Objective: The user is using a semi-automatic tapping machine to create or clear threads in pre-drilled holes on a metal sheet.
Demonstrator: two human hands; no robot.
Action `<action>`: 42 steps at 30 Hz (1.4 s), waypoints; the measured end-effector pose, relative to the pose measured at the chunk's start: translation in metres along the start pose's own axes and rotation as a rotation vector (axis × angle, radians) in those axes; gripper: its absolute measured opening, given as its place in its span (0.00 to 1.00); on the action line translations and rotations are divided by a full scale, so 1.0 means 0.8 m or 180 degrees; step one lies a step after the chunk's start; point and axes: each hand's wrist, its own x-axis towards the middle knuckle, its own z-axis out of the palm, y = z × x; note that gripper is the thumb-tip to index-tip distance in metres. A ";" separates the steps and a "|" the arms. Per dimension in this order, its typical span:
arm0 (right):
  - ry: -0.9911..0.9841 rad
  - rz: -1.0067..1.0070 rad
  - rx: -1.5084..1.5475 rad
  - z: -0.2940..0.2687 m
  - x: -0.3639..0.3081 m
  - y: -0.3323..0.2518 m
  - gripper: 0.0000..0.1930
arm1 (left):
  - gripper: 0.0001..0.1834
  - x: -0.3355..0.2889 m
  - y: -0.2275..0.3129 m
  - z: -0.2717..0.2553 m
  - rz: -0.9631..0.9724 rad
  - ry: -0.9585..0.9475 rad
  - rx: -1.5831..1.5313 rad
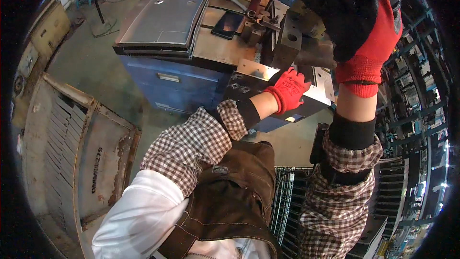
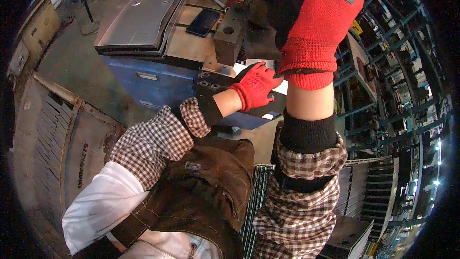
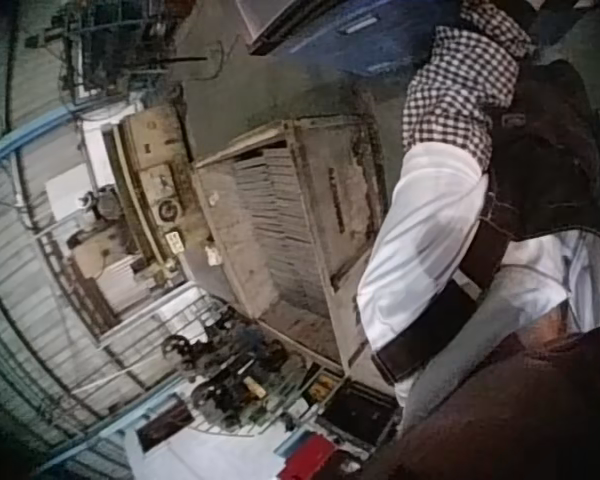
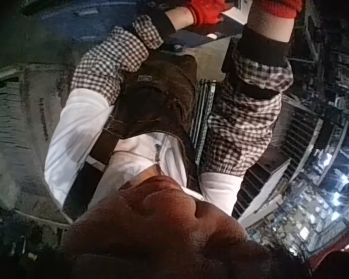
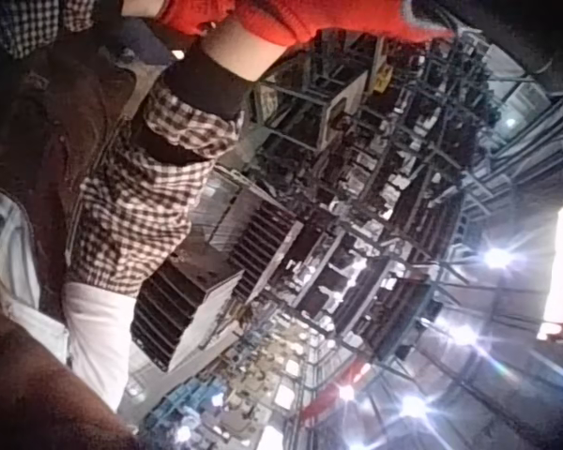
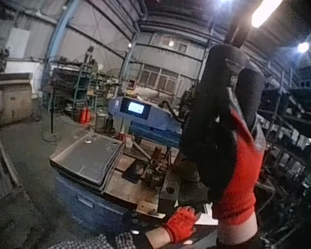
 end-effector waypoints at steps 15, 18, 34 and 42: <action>-0.0627 -0.1738 -0.2536 -0.029 -0.001 -0.012 0.21 | 0.30 0.003 -0.001 -0.001 -0.0009 0.0036 0.0020; -0.0225 0.0143 0.0461 -0.008 -0.012 0.003 0.19 | 0.27 0.004 0.000 -0.001 -0.0012 -0.0096 -0.0026; -0.0310 0.0585 0.0256 -0.013 -0.022 -0.005 0.17 | 0.25 0.004 -0.002 0.001 -0.0127 -0.0235 -0.0039; -0.0235 -0.0021 0.0060 -0.021 -0.025 0.018 0.20 | 0.29 0.002 -0.004 0.007 0.0009 0.0184 -0.0076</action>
